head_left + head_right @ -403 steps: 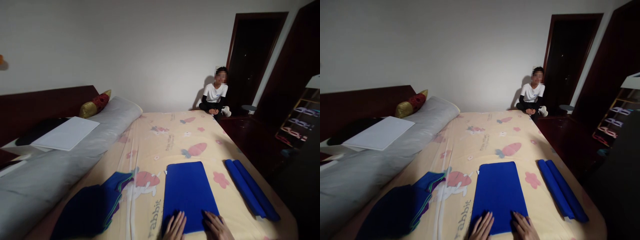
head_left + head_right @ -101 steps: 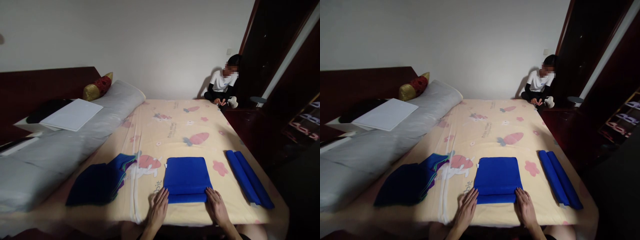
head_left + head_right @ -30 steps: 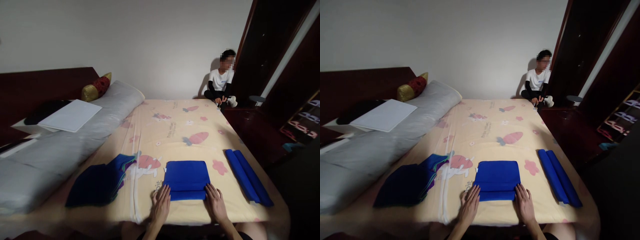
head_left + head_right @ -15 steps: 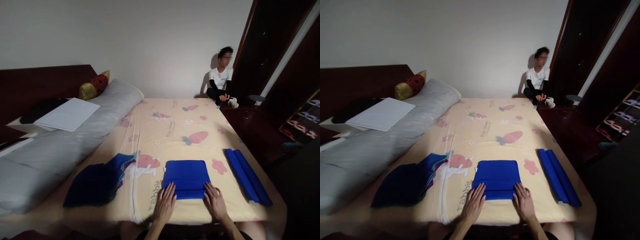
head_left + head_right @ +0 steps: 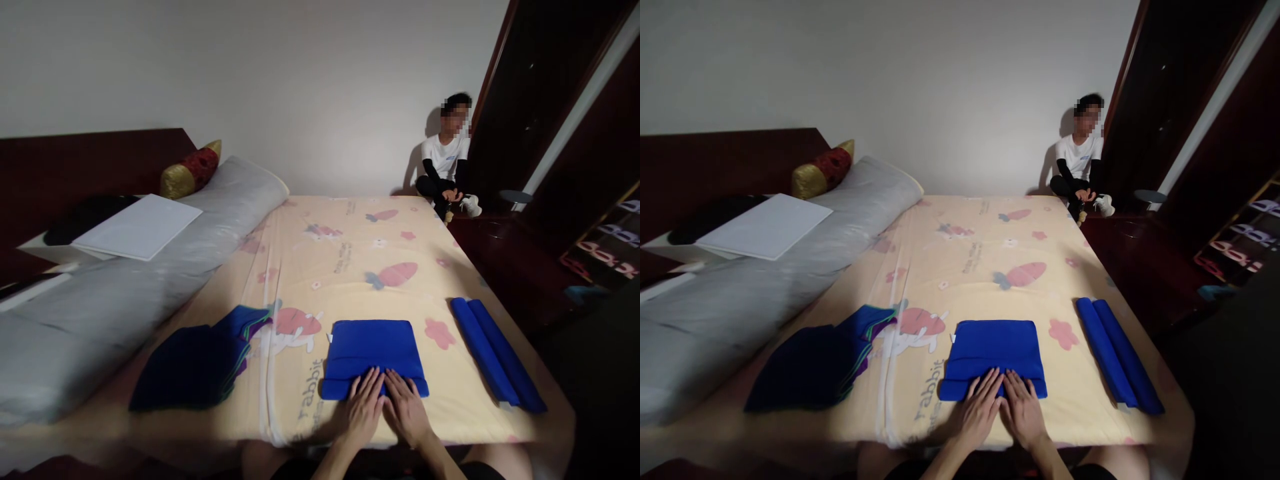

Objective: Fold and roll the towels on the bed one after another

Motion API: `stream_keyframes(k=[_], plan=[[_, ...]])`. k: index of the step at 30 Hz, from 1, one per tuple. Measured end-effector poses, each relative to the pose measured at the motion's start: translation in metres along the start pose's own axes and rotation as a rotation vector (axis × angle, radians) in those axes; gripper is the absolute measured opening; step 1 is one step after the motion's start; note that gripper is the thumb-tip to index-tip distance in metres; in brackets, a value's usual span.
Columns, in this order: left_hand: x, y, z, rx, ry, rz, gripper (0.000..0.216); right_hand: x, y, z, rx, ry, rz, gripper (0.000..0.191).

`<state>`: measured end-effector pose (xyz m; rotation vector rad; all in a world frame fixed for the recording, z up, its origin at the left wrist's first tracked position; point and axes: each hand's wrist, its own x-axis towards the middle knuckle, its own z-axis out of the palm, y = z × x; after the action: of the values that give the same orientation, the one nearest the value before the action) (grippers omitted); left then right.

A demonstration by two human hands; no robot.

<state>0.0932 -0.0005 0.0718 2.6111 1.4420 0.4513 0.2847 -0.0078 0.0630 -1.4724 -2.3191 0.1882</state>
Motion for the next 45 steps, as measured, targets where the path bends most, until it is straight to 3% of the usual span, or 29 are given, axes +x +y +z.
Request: stream_keyframes(k=[6, 9, 12, 16, 19, 23, 26, 29, 34, 40, 45], plan=[[-0.023, -0.052, -0.011, 0.142, 0.068, -0.229, 0.053, -0.02, 0.057, -0.002, -0.112, 0.131, 0.19, 0.048], [-0.034, -0.066, -0.011, 0.19, 0.13, -0.307, 0.05, -0.032, 0.069, -0.001, -0.16, 0.209, 0.24, 0.048], [-0.03, -0.051, -0.004, 0.185, 0.174, -0.31, 0.05, -0.031, 0.052, 0.002, -0.144, 0.231, 0.219, 0.046], [-0.006, -0.009, 0.012, 0.04, 0.1, -0.109, 0.062, -0.008, 0.005, 0.005, -0.007, 0.056, 0.024, 0.046], [0.009, 0.005, 0.017, -0.025, 0.041, -0.049, 0.057, 0.011, -0.01, 0.008, 0.032, -0.047, -0.021, 0.049], [0.004, -0.023, 0.006, 0.047, 0.028, -0.208, 0.052, 0.013, 0.018, 0.009, -0.041, 0.016, 0.128, 0.048], [-0.012, -0.054, -0.004, 0.134, 0.08, -0.329, 0.052, -0.002, 0.051, 0.008, -0.111, 0.121, 0.256, 0.05], [-0.023, -0.068, -0.009, 0.2, 0.15, -0.372, 0.05, -0.016, 0.069, 0.007, -0.147, 0.181, 0.311, 0.053], [-0.036, -0.063, -0.013, 0.236, 0.246, -0.329, 0.047, -0.031, 0.065, 0.0, -0.147, 0.263, 0.283, 0.048], [-0.067, -0.066, -0.005, 0.217, 0.189, -0.22, 0.05, -0.057, 0.056, 0.001, -0.077, 0.11, 0.058, 0.055], [-0.066, -0.07, 0.004, 0.215, 0.18, -0.253, 0.055, -0.053, 0.052, 0.01, -0.072, 0.136, 0.114, 0.059]])
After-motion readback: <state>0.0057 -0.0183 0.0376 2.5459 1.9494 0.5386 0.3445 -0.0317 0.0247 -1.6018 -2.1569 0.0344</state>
